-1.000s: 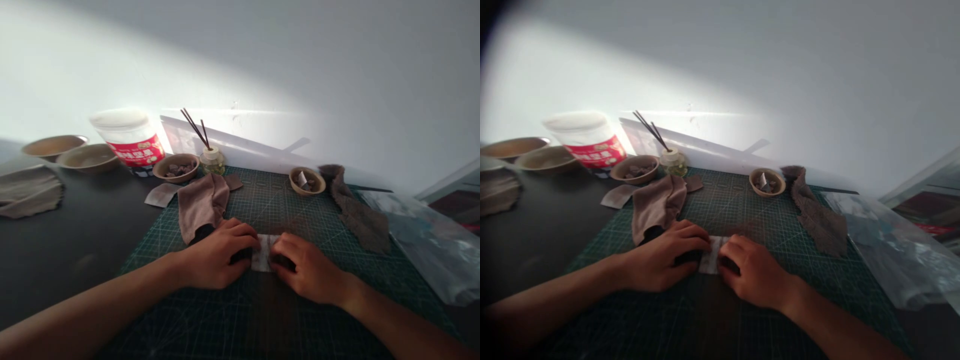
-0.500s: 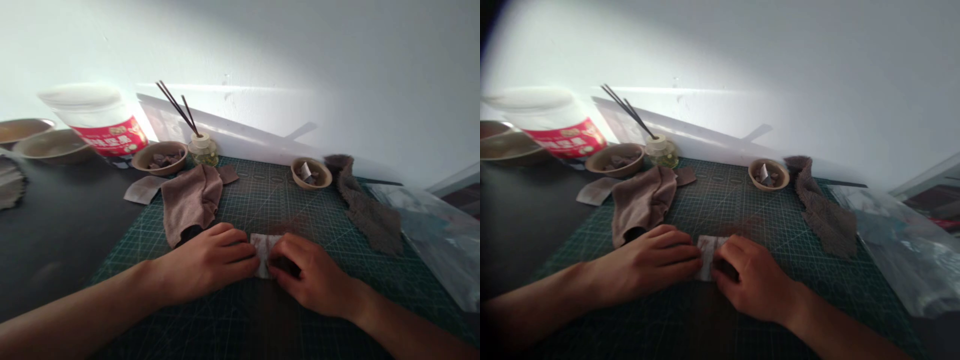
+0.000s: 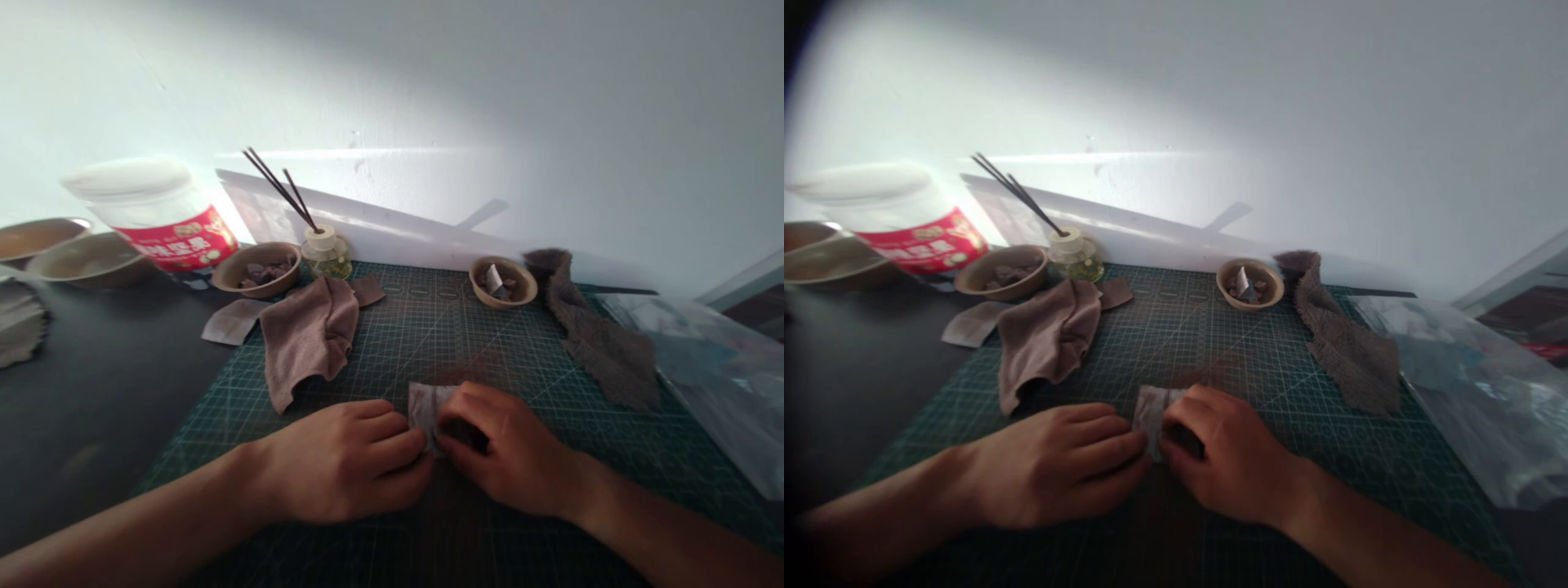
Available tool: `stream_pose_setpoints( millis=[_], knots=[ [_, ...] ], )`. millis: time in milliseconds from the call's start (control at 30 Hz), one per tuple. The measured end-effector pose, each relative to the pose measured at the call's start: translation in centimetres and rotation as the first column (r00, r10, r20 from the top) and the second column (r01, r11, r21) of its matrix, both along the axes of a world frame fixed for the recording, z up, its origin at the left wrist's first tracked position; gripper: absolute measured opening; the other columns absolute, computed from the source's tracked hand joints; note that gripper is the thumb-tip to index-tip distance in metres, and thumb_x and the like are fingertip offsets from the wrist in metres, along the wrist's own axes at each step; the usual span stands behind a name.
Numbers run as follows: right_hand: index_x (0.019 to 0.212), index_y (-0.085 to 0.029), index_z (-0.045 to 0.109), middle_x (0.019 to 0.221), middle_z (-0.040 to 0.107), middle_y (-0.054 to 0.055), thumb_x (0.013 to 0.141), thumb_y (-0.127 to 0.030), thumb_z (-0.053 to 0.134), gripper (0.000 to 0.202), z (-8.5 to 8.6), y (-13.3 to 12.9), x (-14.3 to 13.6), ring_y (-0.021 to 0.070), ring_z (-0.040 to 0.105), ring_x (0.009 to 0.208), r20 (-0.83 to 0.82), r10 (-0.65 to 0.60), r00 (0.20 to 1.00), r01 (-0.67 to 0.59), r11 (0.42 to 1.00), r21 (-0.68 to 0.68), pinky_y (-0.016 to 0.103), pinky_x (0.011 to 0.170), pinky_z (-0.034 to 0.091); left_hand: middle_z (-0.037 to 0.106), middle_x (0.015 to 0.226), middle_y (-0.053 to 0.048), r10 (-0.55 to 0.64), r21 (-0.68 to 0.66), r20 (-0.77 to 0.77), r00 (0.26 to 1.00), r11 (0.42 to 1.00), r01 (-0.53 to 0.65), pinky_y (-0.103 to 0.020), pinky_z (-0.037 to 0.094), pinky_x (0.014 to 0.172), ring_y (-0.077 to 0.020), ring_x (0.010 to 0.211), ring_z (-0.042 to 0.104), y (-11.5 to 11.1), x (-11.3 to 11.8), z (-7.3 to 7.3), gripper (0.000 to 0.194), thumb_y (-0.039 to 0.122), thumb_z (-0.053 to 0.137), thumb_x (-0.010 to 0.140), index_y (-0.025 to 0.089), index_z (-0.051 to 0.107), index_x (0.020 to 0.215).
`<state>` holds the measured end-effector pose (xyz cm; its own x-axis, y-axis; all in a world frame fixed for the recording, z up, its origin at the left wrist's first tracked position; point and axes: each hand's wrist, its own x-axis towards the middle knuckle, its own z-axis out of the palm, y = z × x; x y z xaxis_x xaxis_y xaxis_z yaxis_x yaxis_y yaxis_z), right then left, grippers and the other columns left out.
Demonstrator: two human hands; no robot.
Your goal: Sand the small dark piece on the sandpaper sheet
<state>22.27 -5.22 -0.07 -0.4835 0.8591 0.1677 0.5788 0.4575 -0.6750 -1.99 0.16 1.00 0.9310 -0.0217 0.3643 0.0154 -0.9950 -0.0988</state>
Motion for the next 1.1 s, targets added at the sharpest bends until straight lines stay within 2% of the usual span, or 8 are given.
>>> stream_pose_setpoints(
  millis=[133, 333, 433, 567, 733, 867, 1100],
  knots=[
    [0.097, -0.020, 0.060, 0.091, 0.061, 0.000, 0.095, -0.019, 0.064, 0.005, 0.0, 0.0, 0.0, 0.0156, 0.056, 0.084, 0.000, 0.000, 1.000, 0.000, 1.000, 0.010, 0.028, 0.075, 0.041, 0.062, 0.078, -0.002, 0.005, -0.001, -0.040, 0.999, 1.000, -0.005, -0.036, 0.035, 0.057, -0.0168, 0.064, 0.051, 0.1, 0.2, 0.4, 0.016, 0.014, 0.051, 0.102, 0.015, 0.066, 0.096],
    [0.094, -0.020, 0.059, 0.090, 0.062, 0.000, 0.093, -0.017, 0.064, 0.006, 0.1, 0.0, -0.1, 0.0154, 0.056, 0.082, -0.005, 0.000, 1.000, 0.001, 1.000, 0.021, 0.028, 0.073, 0.041, 0.062, 0.082, -0.002, 0.106, -0.155, -0.097, 0.990, 0.981, -0.120, -0.035, 0.037, 0.066, -0.0168, 0.070, 0.051, -0.2, 0.3, 0.3, 0.029, 0.017, 0.039, 0.108, 0.016, 0.061, 0.089],
    [0.095, -0.020, 0.059, 0.091, 0.062, 0.001, 0.093, -0.017, 0.064, 0.006, 0.0, -0.1, 0.0, 0.0158, 0.056, 0.082, -0.001, 0.001, 1.000, -0.001, 1.000, 0.027, 0.028, 0.073, 0.041, 0.063, 0.085, -0.003, 0.114, -0.187, -0.103, 0.988, 0.974, -0.132, -0.035, 0.039, 0.068, -0.0171, 0.074, 0.053, -0.2, 0.3, 0.2, 0.030, 0.017, 0.037, 0.108, 0.016, 0.063, 0.094],
    [0.098, -0.020, 0.060, 0.094, 0.063, 0.001, 0.093, -0.017, 0.063, 0.007, -0.1, -0.1, 0.1, 0.0164, 0.057, 0.085, 0.003, 0.004, 1.000, -0.004, 1.000, 0.012, 0.029, 0.076, 0.042, 0.063, 0.084, -0.004, 0.066, -0.153, -0.119, 0.991, 0.985, -0.084, -0.036, 0.044, 0.070, -0.0187, 0.074, 0.054, 0.1, 0.1, 0.4, 0.026, 0.016, 0.039, 0.107, 0.014, 0.065, 0.107],
    [0.095, -0.021, 0.060, 0.091, 0.062, 0.000, 0.093, -0.016, 0.064, 0.006, 0.0, -0.1, -0.1, 0.0160, 0.057, 0.084, 0.008, -0.009, 1.000, 0.009, 1.000, -0.019, 0.028, 0.074, 0.042, 0.064, 0.082, -0.004, 0.005, -0.118, -0.123, 0.992, 0.993, -0.019, -0.036, 0.049, 0.074, -0.0183, 0.073, 0.057, 0.4, 0.0, 0.8, 0.021, 0.016, 0.046, 0.105, 0.012, 0.066, 0.104],
    [0.096, -0.021, 0.061, 0.092, 0.063, 0.000, 0.093, -0.017, 0.064, 0.006, 0.0, -0.2, -0.1, 0.0165, 0.058, 0.086, -0.006, -0.013, 1.000, 0.012, 0.999, -0.035, 0.029, 0.075, 0.042, 0.064, 0.079, -0.003, 0.030, -0.127, -0.106, 0.994, 0.991, -0.044, -0.034, 0.050, 0.073, -0.0174, 0.072, 0.059, 0.4, 0.1, 0.9, 0.016, 0.019, 0.052, 0.104, 0.014, 0.066, 0.098],
    [0.095, -0.021, 0.063, 0.091, 0.064, 0.000, 0.095, -0.019, 0.064, 0.003, -0.1, -0.1, -0.1, 0.0165, 0.058, 0.083, -0.025, -0.017, 1.000, 0.016, 0.998, -0.053, 0.029, 0.072, 0.043, 0.064, 0.074, -0.005, 0.052, -0.083, -0.037, 0.998, 0.995, -0.055, -0.034, 0.053, 0.066, -0.0183, 0.067, 0.059, -0.6, 0.3, 0.9, 0.022, 0.011, 0.045, 0.102, 0.012, 0.067, 0.101]
  ],
)
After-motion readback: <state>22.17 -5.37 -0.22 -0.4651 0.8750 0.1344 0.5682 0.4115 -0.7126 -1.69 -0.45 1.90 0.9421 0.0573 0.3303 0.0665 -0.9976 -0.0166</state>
